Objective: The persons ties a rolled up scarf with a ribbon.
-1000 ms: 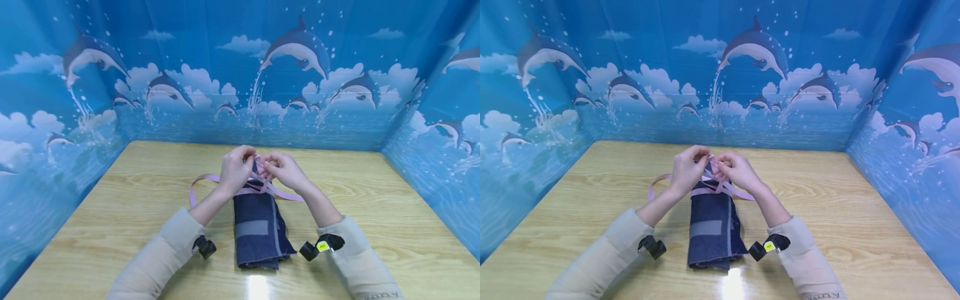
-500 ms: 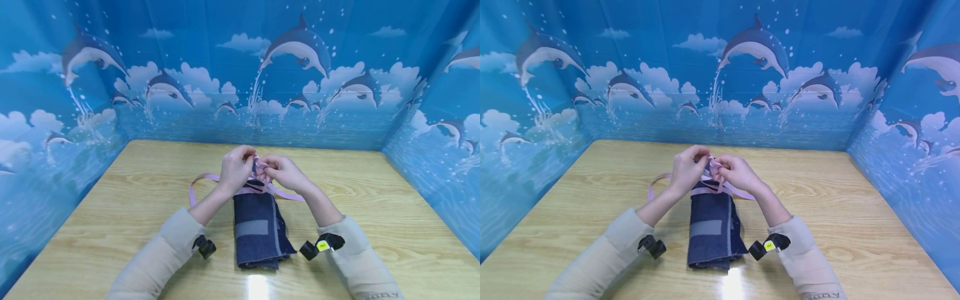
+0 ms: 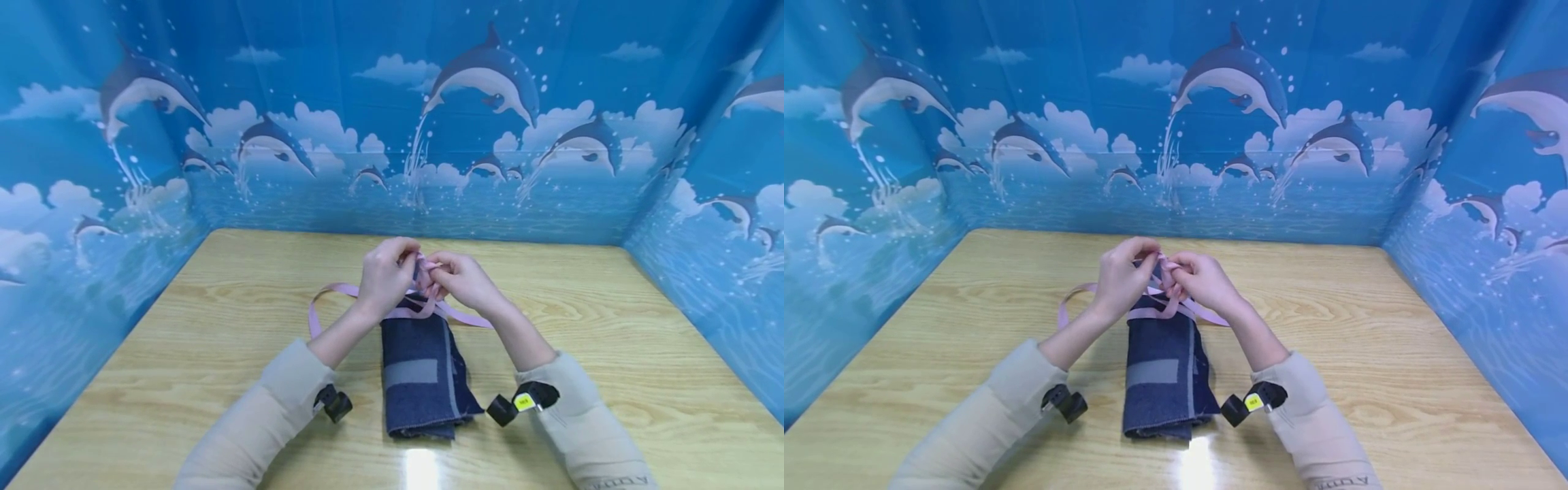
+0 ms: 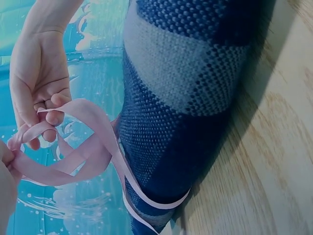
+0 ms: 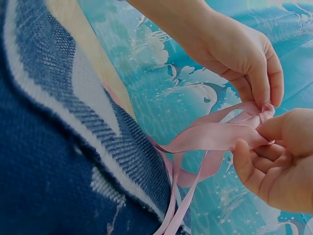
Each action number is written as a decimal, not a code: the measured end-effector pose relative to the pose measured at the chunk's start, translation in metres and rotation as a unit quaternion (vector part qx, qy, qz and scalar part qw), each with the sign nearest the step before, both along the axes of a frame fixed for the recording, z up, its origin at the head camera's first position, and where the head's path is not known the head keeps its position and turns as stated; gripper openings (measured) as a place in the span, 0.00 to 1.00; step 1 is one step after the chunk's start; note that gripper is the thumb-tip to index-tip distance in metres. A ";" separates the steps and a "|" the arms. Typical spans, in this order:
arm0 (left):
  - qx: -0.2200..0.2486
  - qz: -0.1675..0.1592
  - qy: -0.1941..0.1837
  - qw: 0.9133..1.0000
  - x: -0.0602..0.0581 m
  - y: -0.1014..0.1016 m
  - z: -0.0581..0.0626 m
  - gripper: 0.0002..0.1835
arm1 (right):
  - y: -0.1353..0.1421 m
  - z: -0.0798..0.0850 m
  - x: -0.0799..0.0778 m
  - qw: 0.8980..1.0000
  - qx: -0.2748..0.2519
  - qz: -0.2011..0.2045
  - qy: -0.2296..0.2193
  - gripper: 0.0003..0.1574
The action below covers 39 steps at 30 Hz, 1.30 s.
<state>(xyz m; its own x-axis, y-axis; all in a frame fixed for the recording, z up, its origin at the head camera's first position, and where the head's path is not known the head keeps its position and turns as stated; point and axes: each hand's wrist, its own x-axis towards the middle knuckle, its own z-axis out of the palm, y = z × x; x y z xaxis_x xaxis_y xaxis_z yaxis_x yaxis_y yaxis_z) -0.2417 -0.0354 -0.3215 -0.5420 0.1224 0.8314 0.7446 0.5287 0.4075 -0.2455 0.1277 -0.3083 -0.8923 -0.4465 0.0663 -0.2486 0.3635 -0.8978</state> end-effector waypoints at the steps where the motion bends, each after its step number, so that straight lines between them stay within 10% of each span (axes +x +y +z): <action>1: -0.001 -0.002 0.007 1.000 0.000 0.000 0.000 0.05 | 0.000 0.000 0.000 1.000 0.002 -0.004 -0.003 0.15; 22: -0.020 -0.016 0.002 1.000 0.000 -0.004 0.001 0.07 | -0.008 -0.004 0.000 1.000 -0.023 0.016 -0.005 0.09; 39: -0.019 -0.008 -0.059 0.998 -0.003 -0.011 -0.005 0.04 | -0.007 -0.006 -0.001 0.991 -0.125 -0.051 0.021 0.19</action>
